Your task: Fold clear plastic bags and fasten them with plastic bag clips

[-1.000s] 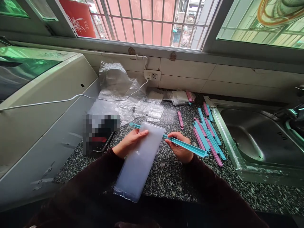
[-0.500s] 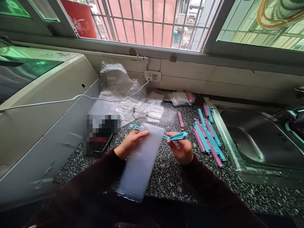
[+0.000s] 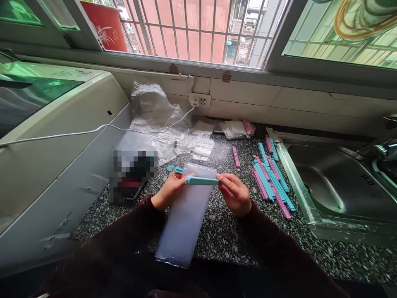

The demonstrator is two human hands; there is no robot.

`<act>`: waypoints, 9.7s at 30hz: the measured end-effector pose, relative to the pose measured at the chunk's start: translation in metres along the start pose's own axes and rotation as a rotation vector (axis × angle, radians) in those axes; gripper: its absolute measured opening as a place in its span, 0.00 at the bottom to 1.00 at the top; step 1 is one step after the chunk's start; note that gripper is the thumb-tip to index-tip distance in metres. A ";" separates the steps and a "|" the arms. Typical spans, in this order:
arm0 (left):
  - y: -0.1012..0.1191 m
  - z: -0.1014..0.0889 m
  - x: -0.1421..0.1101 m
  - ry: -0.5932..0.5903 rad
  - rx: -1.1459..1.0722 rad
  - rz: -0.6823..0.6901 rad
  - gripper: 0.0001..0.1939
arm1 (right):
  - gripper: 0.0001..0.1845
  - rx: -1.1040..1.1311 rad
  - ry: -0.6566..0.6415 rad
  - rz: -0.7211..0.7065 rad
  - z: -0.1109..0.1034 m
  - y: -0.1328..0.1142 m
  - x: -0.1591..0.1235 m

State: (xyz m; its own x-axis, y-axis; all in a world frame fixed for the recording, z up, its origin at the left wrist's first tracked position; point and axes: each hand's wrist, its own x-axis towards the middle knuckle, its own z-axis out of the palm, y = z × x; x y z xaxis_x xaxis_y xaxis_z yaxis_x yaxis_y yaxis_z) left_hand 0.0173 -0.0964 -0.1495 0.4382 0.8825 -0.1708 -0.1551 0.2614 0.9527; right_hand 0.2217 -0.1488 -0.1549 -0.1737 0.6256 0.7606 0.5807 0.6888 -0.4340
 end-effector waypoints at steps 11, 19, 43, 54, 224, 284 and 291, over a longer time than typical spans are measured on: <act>0.004 0.003 -0.003 0.022 0.165 0.114 0.20 | 0.15 0.133 -0.033 0.140 -0.001 -0.002 0.000; 0.000 0.003 -0.002 0.035 0.228 0.170 0.17 | 0.21 0.565 -0.020 0.666 0.008 -0.005 0.002; 0.012 0.001 -0.005 -0.105 0.336 0.315 0.15 | 0.13 0.578 0.058 0.772 0.013 -0.008 0.003; 0.013 0.001 -0.003 -0.040 0.170 0.279 0.19 | 0.14 0.478 0.033 0.757 0.013 -0.008 0.001; 0.072 0.003 0.068 0.143 1.251 0.653 0.08 | 0.14 -0.126 -0.108 0.332 0.020 0.050 0.096; 0.005 -0.005 -0.003 0.082 0.309 0.310 0.21 | 0.14 0.257 -0.502 0.569 0.037 -0.033 0.002; 0.003 -0.004 -0.001 0.058 0.269 0.290 0.22 | 0.11 0.290 -0.540 0.640 0.038 -0.032 0.000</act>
State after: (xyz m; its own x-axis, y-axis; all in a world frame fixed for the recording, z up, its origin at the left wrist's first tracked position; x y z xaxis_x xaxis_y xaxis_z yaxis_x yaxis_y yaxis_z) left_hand 0.0131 -0.0948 -0.1479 0.3581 0.9274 0.1083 -0.0245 -0.1066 0.9940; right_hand 0.1729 -0.1566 -0.1591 -0.2787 0.9599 0.0300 0.4837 0.1673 -0.8591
